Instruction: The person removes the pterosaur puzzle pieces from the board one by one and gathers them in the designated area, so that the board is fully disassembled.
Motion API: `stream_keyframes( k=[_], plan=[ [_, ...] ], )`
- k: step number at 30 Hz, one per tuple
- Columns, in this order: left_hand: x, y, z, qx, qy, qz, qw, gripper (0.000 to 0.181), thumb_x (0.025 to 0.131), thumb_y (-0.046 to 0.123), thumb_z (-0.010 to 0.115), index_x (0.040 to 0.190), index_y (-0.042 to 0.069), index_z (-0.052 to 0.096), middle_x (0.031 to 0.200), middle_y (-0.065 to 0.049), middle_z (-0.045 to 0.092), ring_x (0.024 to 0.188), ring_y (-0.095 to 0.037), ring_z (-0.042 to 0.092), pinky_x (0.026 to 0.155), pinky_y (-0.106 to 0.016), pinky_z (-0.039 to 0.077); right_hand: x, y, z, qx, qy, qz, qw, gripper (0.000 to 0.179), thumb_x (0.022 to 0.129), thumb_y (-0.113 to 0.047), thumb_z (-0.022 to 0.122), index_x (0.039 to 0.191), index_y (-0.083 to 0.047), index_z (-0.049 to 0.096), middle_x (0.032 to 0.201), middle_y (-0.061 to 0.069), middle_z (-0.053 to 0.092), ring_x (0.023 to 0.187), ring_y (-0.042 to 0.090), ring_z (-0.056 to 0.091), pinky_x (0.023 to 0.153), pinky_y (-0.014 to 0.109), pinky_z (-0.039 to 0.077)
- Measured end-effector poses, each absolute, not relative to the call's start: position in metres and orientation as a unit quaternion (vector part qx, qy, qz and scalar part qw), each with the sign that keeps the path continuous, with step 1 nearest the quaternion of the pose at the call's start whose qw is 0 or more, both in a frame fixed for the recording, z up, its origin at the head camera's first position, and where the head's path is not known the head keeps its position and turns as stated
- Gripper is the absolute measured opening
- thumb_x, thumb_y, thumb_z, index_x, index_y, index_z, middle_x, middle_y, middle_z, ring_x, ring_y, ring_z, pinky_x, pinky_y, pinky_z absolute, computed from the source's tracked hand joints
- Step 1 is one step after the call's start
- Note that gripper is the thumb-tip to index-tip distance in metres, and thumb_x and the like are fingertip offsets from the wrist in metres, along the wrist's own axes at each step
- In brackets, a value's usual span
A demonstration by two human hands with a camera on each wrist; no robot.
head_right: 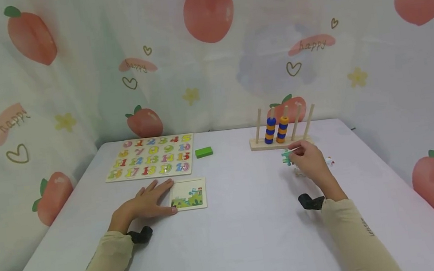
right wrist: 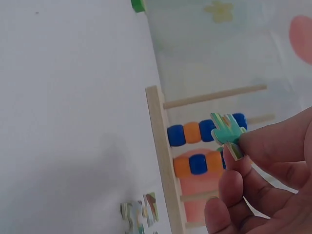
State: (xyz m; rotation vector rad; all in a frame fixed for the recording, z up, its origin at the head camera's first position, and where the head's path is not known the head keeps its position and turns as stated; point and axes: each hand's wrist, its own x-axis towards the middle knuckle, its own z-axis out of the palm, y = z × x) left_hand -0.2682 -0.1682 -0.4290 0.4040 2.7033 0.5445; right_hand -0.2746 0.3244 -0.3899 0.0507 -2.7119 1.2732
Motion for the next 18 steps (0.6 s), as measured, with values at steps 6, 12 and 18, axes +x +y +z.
stream_keyframes(
  k=[6, 12, 18],
  plan=[
    [-0.267, -0.169, -0.428, 0.142, 0.954, 0.196, 0.175, 0.104, 0.090, 0.064, 0.076, 0.172, 0.022, 0.028, 0.178, -0.005, 0.021, 0.164, -0.038, 0.002, 0.129, -0.062, 0.000, -0.272, 0.345, -0.393, -0.014, -0.900, 0.427, 0.089, 0.038, 0.110, -0.015, 0.056, 0.138, 0.011, 0.055, 0.124, 0.026, 0.062, 0.106, 0.031, 0.058, 0.072, 0.014, 0.047],
    [-0.267, -0.169, -0.429, 0.138, 0.953, 0.202, 0.178, 0.105, 0.089, 0.065, 0.076, 0.172, 0.023, 0.028, 0.178, -0.007, 0.021, 0.164, -0.038, 0.002, 0.129, -0.062, -0.001, -0.271, 0.366, -0.399, -0.038, -0.901, 0.419, 0.108, 0.035, 0.109, -0.014, 0.057, 0.133, 0.012, 0.059, 0.124, 0.028, 0.062, 0.101, 0.023, 0.057, 0.071, 0.017, 0.047],
    [-0.268, -0.170, -0.431, 0.141, 0.953, 0.202, 0.178, 0.104, 0.089, 0.064, 0.076, 0.172, 0.022, 0.028, 0.178, -0.007, 0.021, 0.164, -0.039, 0.003, 0.129, -0.063, 0.000, -0.269, 0.378, -0.403, -0.077, -0.901, 0.416, 0.097, 0.035, 0.105, -0.010, 0.057, 0.131, 0.014, 0.059, 0.124, 0.032, 0.061, 0.103, 0.030, 0.056, 0.076, 0.035, 0.045]
  ],
)
